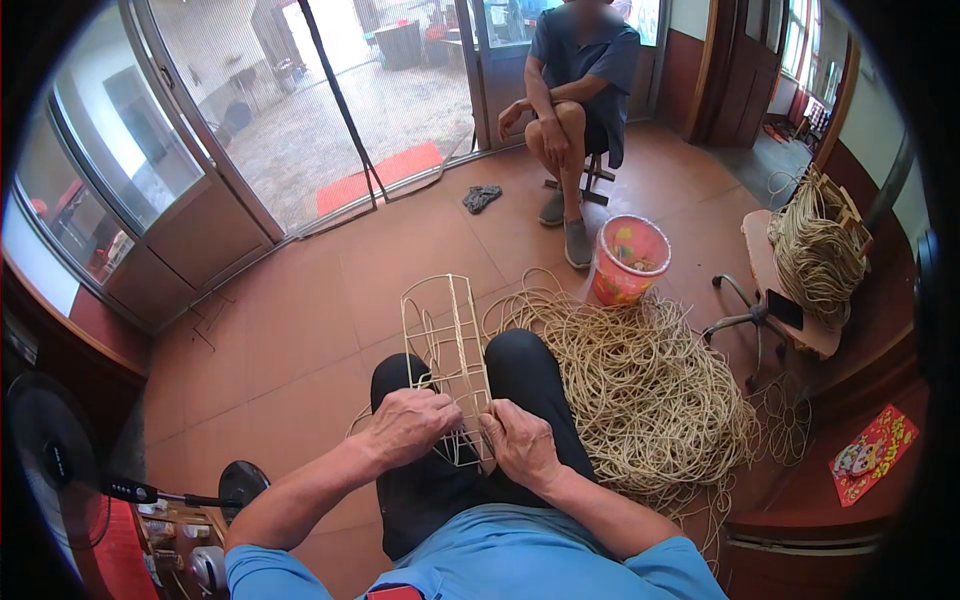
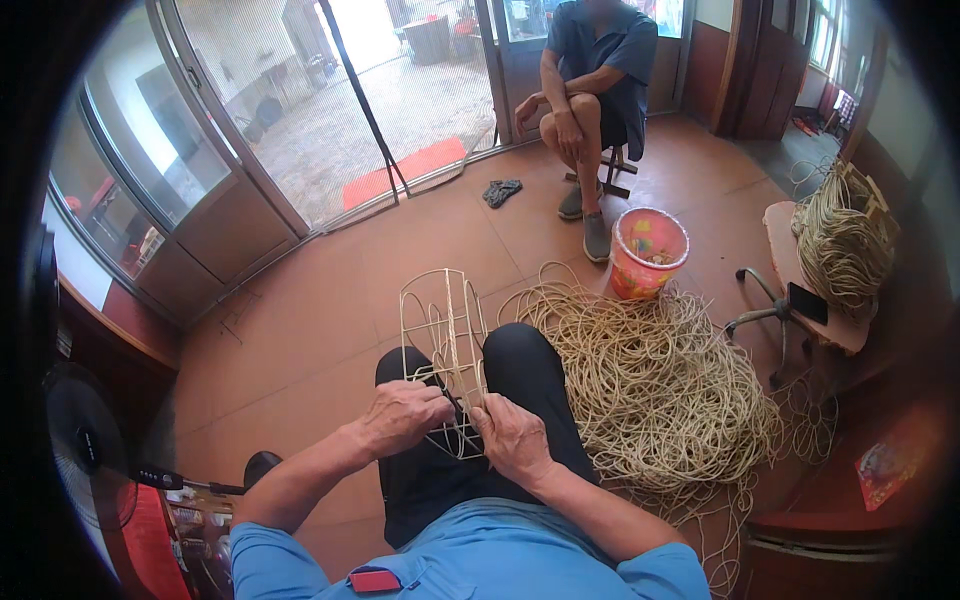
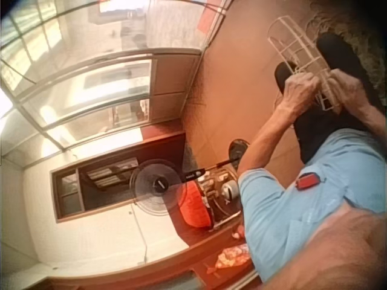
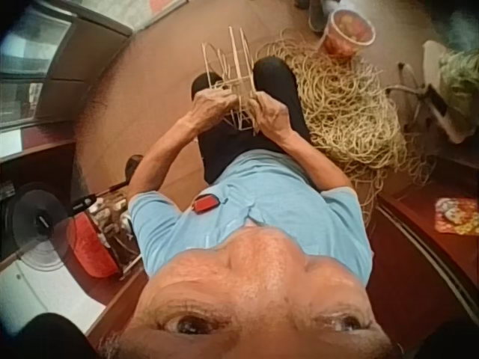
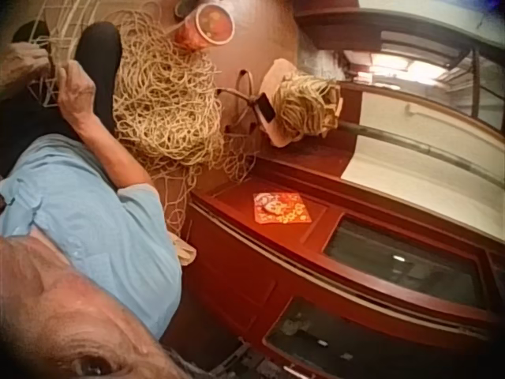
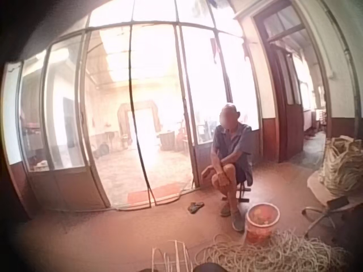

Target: Weaving and wrapping rattan or bamboo strips around a wire frame structure.

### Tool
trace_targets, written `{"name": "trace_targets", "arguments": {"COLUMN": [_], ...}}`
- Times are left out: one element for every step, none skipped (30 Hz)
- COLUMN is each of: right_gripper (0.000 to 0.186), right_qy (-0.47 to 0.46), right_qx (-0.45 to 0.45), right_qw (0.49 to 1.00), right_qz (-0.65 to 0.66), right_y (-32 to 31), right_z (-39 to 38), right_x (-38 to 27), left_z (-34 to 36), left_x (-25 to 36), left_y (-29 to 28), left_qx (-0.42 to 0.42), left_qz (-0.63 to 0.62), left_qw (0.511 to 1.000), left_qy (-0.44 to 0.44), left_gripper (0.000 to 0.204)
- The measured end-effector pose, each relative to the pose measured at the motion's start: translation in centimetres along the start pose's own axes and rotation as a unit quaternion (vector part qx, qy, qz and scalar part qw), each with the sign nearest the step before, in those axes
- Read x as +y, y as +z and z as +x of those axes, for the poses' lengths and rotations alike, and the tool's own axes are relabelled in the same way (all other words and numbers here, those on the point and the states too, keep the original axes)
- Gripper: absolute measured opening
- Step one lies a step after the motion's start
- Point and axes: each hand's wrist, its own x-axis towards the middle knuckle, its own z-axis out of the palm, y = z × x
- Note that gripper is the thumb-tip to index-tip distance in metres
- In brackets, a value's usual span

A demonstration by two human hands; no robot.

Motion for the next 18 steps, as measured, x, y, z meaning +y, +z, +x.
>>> {"name": "trace_targets", "arguments": {"right_gripper": [0.016, 0.016, 0.015, 0.015, 0.015, 0.014, 0.013, 0.013, 0.013, 0.013, 0.014, 0.015, 0.015, 0.015, 0.015, 0.013, 0.013, 0.015], "right_qy": [0.002, -0.001, -0.003, -0.002, -0.013, -0.023, -0.026, 0.002, 0.024, 0.028, 0.021, 0.011, 0.006, 0.009, 0.013, 0.003, 0.001, -0.008], "right_qx": [-0.002, -0.006, -0.012, -0.018, -0.009, -0.002, 0.014, 0.001, -0.024, -0.043, -0.041, -0.039, -0.048, -0.049, -0.049, -0.048, -0.051, -0.044], "right_qw": [1.0, 1.0, 1.0, 1.0, 1.0, 1.0, 0.999, 1.0, 0.999, 0.998, 0.999, 0.999, 0.999, 0.999, 0.999, 0.999, 0.999, 0.999], "right_qz": [0.001, 0.004, 0.007, 0.011, 0.012, 0.015, 0.018, 0.024, 0.018, 0.022, 0.01, 0.0, 0.0, 0.003, 0.005, 0.001, -0.002, 0.001], "right_y": [-0.1, -0.1, -0.2, -0.1, -0.1, -0.2, -0.5, -1.2, -1.2, -1.3, -1.4, -1.3, -1.3, -1.1, -1.1, -1.0, -0.9, -0.8], "right_z": [-0.2, -0.3, -0.4, -0.2, -0.4, -0.4, -0.2, -0.1, 0.1, -1.0, -1.1, -1.1, -1.3, -1.7, -2.1, -2.6, -2.8, -3.0], "right_x": [0.0, 0.0, 0.1, 0.5, 0.5, 0.7, 0.4, -0.1, -0.9, -0.8, -0.4, -0.2, -0.1, -0.4, -0.5, -0.4, -0.3, -0.3], "left_z": [-0.1, -0.1, -0.2, 0.2, 0.3, 0.7, 1.2, 2.0, 2.1, 2.9, 3.7, 3.8, 4.1, 4.2, 4.3, 4.4, 4.8, 5.3], "left_x": [-0.4, -0.9, -1.3, -1.6, -2.0, -2.8, -3.0, -3.1, -3.9, -4.3, -4.8, -5.6, -6.3, -6.9, -7.4, -7.8, -8.2, -8.6], "left_y": [0.0, -0.1, -0.1, -0.5, -0.7, -1.1, -1.7, -2.1, -3.0, -3.5, -4.5, -5.1, -5.5, -6.2, -6.8, -7.2, -7.5, -7.7], "left_qx": [-0.002, 0.013, 0.028, 0.062, 0.078, 0.092, 0.105, 0.109, 0.14, 0.14, 0.137, 0.142, 0.15, 0.153, 0.164, 0.176, 0.18, 0.19], "left_qz": [-0.002, 0.002, 0.005, 0.05, 0.073, 0.097, 0.096, 0.095, 0.086, 0.1, 0.109, 0.122, 0.133, 0.134, 0.153, 0.17, 0.169, 0.176], "left_qw": [1.0, 1.0, 1.0, 0.997, 0.994, 0.991, 0.989, 0.988, 0.985, 0.984, 0.984, 0.982, 0.979, 0.979, 0.974, 0.969, 0.969, 0.966], "left_qy": [-0.001, 0.0, 0.0, 0.015, 0.023, 0.028, 0.033, 0.045, 0.054, 0.043, 0.038, 0.033, 0.034, 0.024, 0.023, 0.026, 0.023, 0.022], "left_gripper": [0.008, 0.008, 0.008, 0.007, 0.007, 0.008, 0.011, 0.014, 0.015, 0.016, 0.017, 0.017, 0.017, 0.017, 0.017, 0.018, 0.018, 0.017]}}
